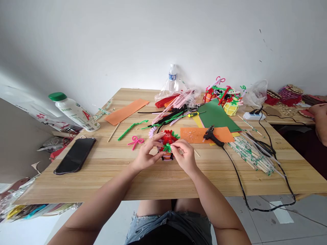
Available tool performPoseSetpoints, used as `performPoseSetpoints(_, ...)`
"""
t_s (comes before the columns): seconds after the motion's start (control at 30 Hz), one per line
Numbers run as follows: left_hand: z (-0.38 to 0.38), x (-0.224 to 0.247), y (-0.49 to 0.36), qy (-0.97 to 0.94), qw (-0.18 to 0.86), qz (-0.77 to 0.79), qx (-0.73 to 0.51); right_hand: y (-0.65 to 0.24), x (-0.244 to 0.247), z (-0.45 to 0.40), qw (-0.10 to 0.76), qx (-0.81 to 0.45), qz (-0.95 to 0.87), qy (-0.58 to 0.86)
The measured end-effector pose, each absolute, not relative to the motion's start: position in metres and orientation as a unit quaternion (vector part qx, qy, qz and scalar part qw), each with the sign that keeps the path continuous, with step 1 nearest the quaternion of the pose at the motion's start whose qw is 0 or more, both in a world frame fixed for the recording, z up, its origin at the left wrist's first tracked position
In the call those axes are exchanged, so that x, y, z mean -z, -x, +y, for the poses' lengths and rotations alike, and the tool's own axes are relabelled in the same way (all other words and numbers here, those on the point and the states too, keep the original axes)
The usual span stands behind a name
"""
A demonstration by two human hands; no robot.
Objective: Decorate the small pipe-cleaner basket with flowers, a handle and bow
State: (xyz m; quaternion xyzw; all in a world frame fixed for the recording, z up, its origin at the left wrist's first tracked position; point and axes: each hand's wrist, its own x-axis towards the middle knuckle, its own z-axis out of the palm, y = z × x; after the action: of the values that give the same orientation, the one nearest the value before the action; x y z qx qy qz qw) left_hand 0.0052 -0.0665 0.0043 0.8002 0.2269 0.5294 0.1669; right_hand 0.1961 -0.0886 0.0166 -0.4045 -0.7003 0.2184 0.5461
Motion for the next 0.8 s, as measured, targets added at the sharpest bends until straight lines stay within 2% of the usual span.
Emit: performPoseSetpoints(0.8,-0.0685,-0.0031,-0.0055,-0.793,0.173,0.247,-0.529,-0.1968,-0.0162,-0.0878,0.542,-0.201,-0.706,0.409)
